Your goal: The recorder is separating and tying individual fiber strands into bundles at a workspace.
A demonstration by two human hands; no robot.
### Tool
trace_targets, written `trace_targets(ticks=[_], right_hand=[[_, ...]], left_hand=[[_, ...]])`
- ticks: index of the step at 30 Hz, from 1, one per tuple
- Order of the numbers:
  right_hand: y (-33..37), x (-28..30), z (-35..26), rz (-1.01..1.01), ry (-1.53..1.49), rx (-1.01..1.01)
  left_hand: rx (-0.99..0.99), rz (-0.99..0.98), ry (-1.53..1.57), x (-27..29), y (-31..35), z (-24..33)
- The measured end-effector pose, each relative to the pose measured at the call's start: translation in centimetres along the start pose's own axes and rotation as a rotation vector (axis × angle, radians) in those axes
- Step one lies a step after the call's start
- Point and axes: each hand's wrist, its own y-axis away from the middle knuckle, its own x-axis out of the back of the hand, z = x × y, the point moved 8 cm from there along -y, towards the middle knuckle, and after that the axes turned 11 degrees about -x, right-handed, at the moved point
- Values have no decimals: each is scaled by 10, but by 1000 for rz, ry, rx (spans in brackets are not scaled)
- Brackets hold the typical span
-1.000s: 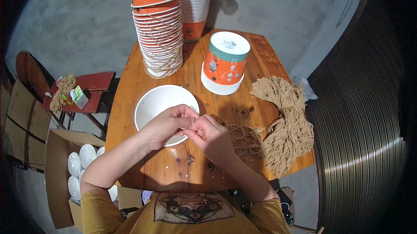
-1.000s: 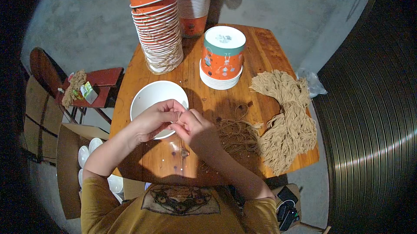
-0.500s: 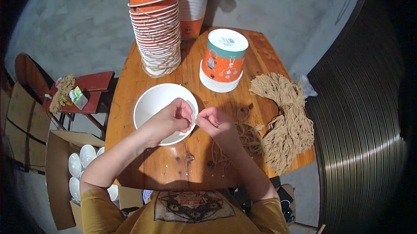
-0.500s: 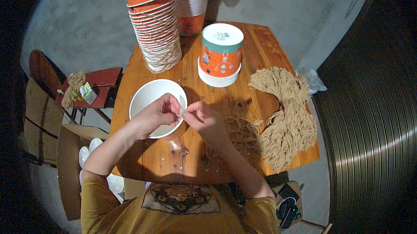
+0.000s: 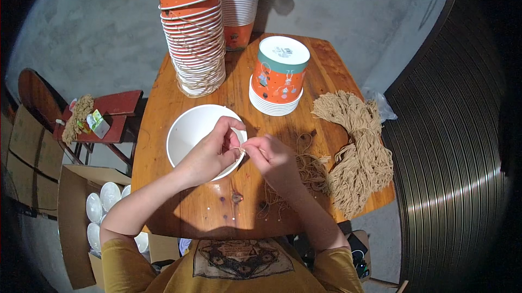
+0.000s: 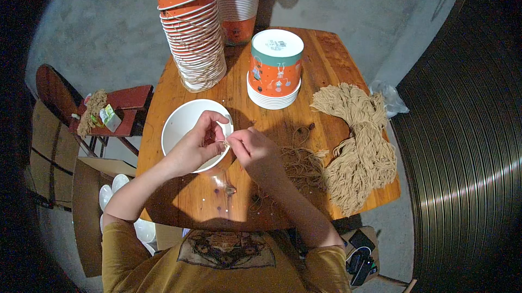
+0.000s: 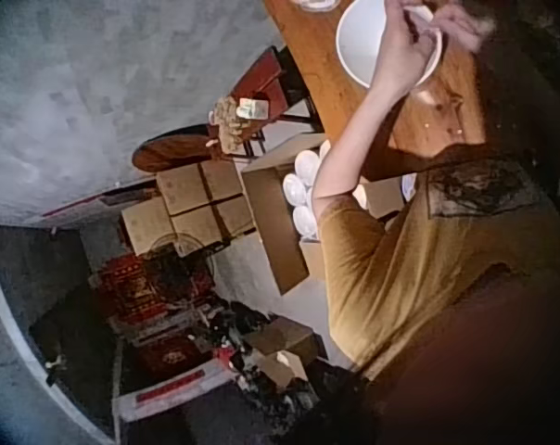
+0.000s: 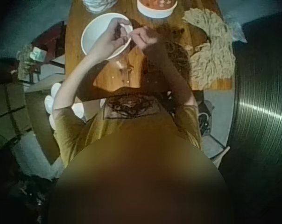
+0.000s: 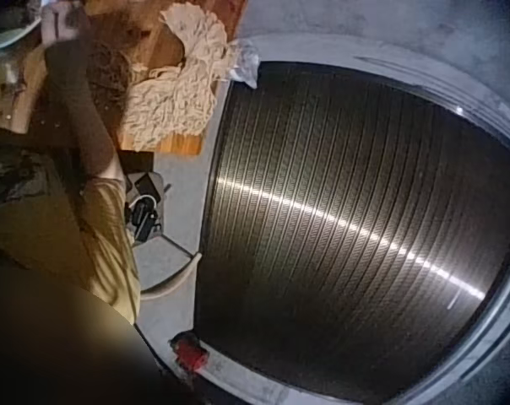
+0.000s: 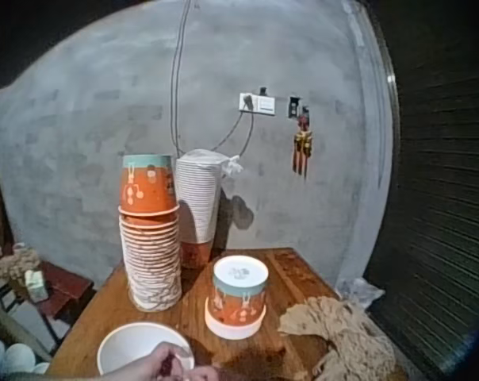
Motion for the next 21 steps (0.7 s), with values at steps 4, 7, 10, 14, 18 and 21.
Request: trace_targets(ticks=[4,7,10,14,18,21], right_hand=[[0,-8,-1,-184,25,-127],[-1,-7,1,-110,-41,-52],[-4,-7,8,-122,-108,-117],[-2,-10,8,-101,-128,-142],[3,-9,-1,-34,6,-28],[6,-9,-6,-15,81,-17]], left_hand=[[-15,-15,-20,1,1,3],[-62,-41,-83,2,0,3],[-94,-49,-114,3,-2,6],[-120,-21,-181,5,1,6],[-175,38,-364,7,3,11],[-197,106,-393,6,6,18]])
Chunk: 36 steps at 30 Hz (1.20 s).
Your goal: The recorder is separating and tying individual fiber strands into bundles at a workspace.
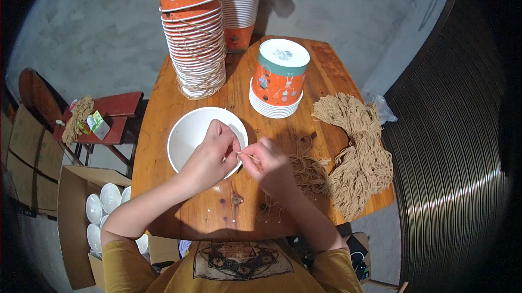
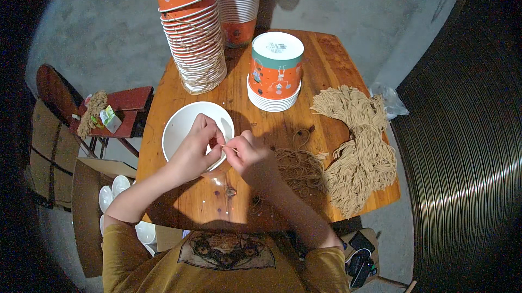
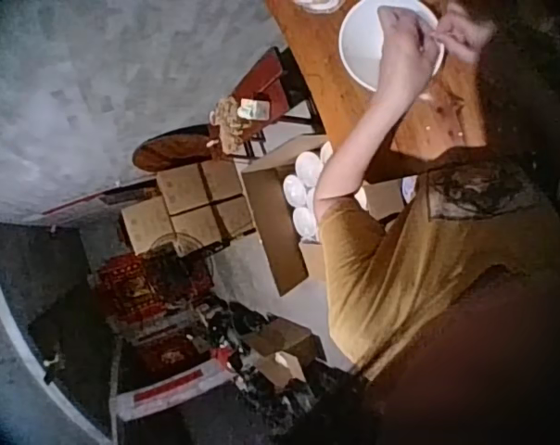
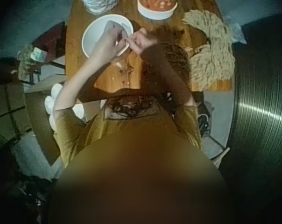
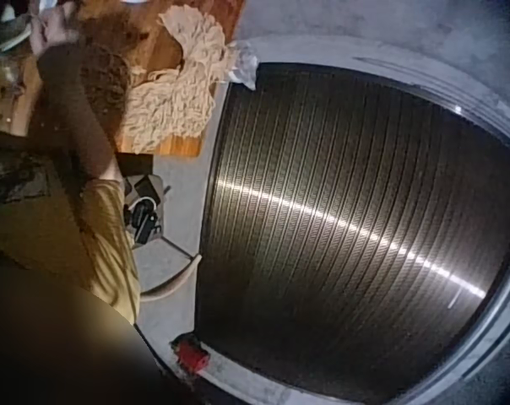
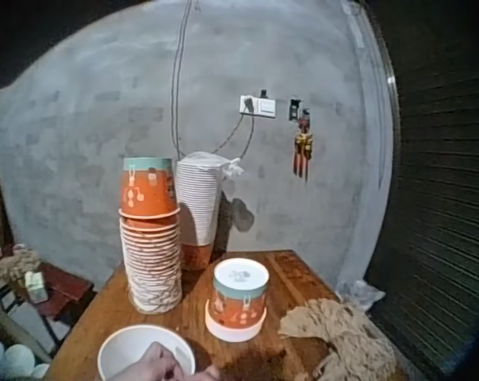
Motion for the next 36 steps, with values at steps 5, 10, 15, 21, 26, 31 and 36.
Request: trace_targets(ticks=[5,10,15,21,26,31,36], right_hand=[[5,0,1,23,55,16],[5,1,-3,30,81,42],[6,2,-3,40,56,44],[2,-1,11,11,-157,-116],[1,-3,17,-9,-239,-179],[0,-2,10,14,-160,-102],[-1,0,5,9,-99,-58]], left_hand=[[85,2,-88,1,2,0],[244,37,123,-1,7,-16],[335,47,326,-8,13,-33],[371,54,410,-6,16,-39],[394,4,430,-5,18,-37],[454,-23,613,-18,18,-35],[426,11,549,-16,15,-37]])
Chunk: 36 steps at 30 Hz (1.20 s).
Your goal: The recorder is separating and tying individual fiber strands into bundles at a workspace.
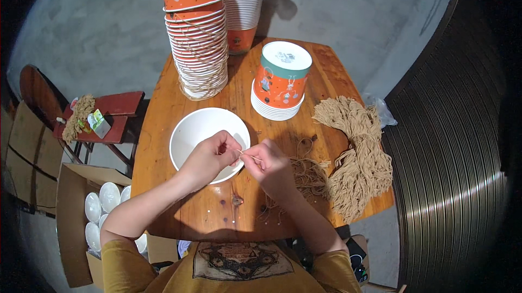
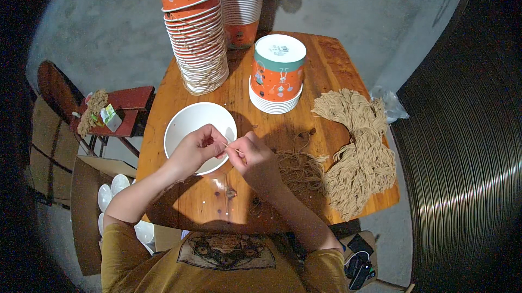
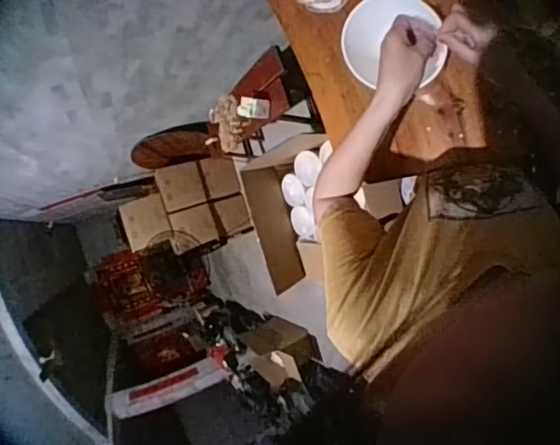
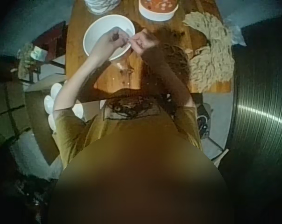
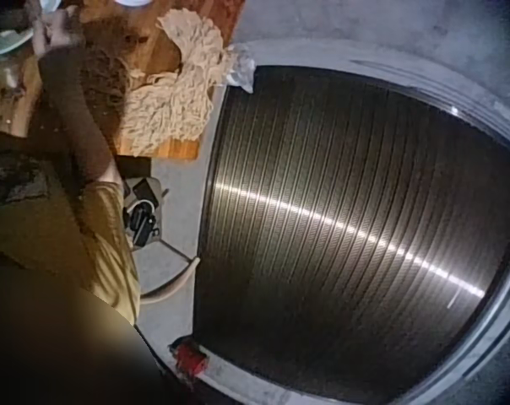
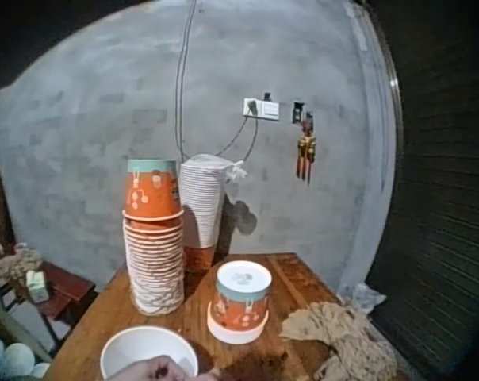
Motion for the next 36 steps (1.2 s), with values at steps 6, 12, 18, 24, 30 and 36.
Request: trace_targets(ticks=[6,12,18,24,30,36], right_hand=[[-1,1,-6,8,43,51],[2,0,2,22,48,-13],[4,0,8,3,0,-140],[5,1,12,86,36,-90],[7,5,-16,93,374,218],[5,6,-6,77,247,123]], left_hand=[[18,33,19,2,-2,-1],[69,47,207,-2,-4,-7],[85,52,329,-3,-5,-8],[79,35,341,-5,-7,-9],[55,23,266,-4,-8,-8],[-62,-37,18,-10,-7,3]])
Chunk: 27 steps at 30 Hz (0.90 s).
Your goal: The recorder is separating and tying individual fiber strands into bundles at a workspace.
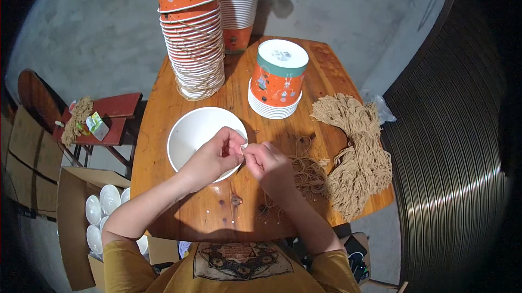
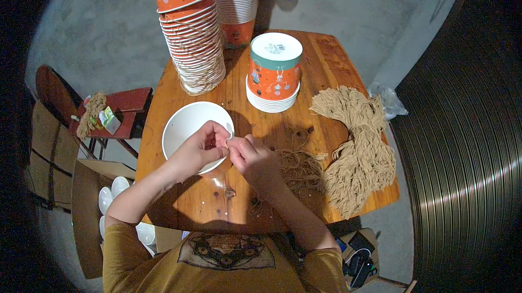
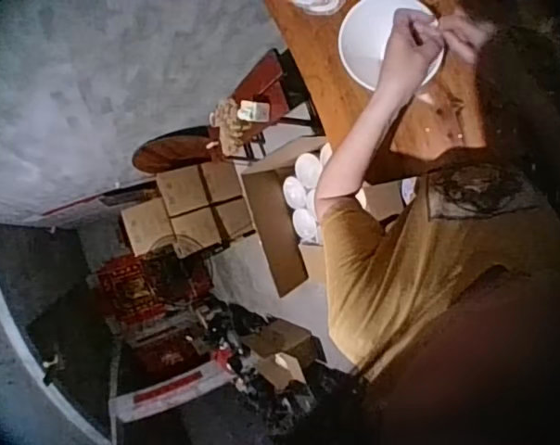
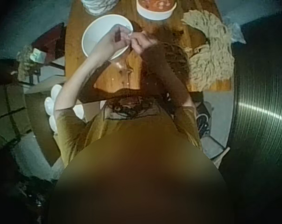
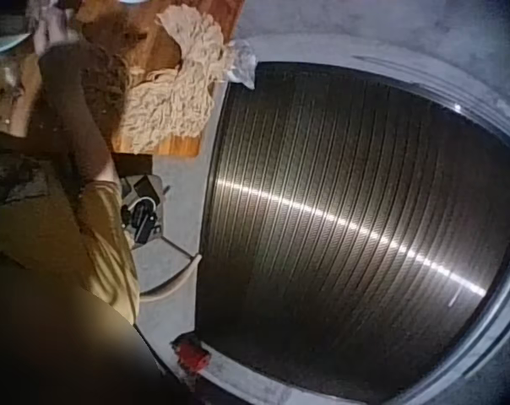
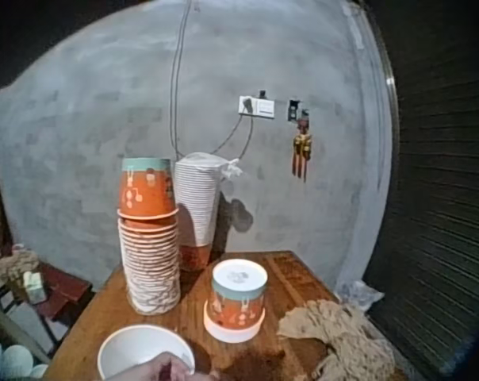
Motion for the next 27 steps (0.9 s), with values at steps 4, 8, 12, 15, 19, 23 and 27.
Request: trace_targets(ticks=[4,8,12,15,19,23,27], right_hand=[[3,-5,15,21,-292,-185],[7,-9,27,-59,-374,-362],[8,-9,33,-20,-357,-285],[9,-10,31,-30,-360,-278],[12,-13,35,-64,-425,-316],[10,-6,30,-20,-391,-266],[20,-17,49,-94,-477,-361]], left_hand=[[5,-43,-82,-2,0,3],[9,-34,-179,1,1,11],[-39,-71,-399,3,2,16],[-52,-51,-417,5,2,17],[22,-81,-319,4,1,17],[58,-46,-267,9,2,9],[76,-50,-232,7,1,6]])
